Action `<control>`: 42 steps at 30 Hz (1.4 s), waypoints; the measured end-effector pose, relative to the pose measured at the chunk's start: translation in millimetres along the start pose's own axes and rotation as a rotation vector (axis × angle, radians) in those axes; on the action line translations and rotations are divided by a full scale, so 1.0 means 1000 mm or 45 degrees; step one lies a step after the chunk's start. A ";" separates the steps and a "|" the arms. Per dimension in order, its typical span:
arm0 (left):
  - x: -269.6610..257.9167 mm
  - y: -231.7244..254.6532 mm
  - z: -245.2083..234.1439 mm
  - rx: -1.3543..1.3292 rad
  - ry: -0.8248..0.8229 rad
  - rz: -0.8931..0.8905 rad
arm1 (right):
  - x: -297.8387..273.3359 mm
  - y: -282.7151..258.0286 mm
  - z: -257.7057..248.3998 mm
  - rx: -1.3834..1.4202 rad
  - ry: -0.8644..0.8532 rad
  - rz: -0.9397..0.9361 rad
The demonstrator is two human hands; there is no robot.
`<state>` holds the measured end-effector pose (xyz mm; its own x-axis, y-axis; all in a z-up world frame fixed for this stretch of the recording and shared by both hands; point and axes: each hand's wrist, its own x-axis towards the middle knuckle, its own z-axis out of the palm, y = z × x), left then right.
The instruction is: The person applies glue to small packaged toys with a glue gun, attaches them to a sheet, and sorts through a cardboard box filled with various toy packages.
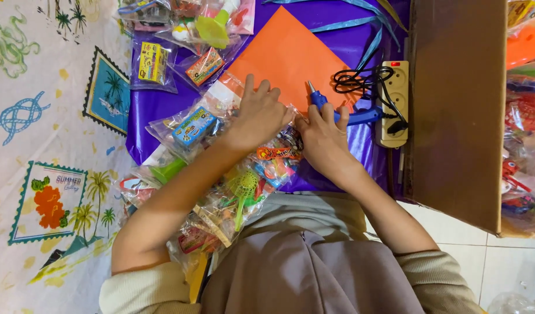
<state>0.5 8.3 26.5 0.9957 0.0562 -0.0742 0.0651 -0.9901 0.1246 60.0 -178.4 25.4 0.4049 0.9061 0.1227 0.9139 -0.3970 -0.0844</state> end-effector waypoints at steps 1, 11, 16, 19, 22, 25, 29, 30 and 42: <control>-0.004 -0.007 -0.005 0.003 0.004 0.000 | -0.002 0.001 -0.001 -0.002 0.004 -0.001; -0.052 -0.080 -0.034 -0.120 0.084 -0.179 | -0.022 -0.014 -0.046 0.220 -0.021 -0.077; -0.060 -0.099 -0.036 -0.076 -0.055 -0.306 | -0.025 -0.033 -0.058 0.421 -0.289 -0.124; -0.060 -0.104 -0.036 -0.020 -0.054 -0.356 | -0.024 -0.037 -0.056 0.275 -0.379 -0.183; -0.059 -0.097 -0.033 -0.085 -0.095 -0.345 | -0.022 -0.037 -0.056 0.316 -0.417 -0.192; -0.056 -0.091 -0.026 -0.014 -0.193 -0.317 | -0.025 -0.034 -0.050 0.507 -0.210 -0.103; -0.052 -0.091 -0.014 0.002 -0.227 -0.289 | -0.026 -0.026 -0.054 0.788 0.009 0.211; -0.052 -0.091 -0.012 0.000 -0.237 -0.271 | -0.026 -0.023 -0.055 0.792 0.087 0.240; -0.039 -0.078 -0.023 -0.163 -0.285 -0.312 | -0.022 -0.028 -0.090 0.960 0.082 0.154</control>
<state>-41.9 86.1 42.3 0.9111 0.2464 -0.3303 0.3222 -0.9257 0.1981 28.1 -200.1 113.8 0.5232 0.8430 0.1251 0.6060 -0.2648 -0.7501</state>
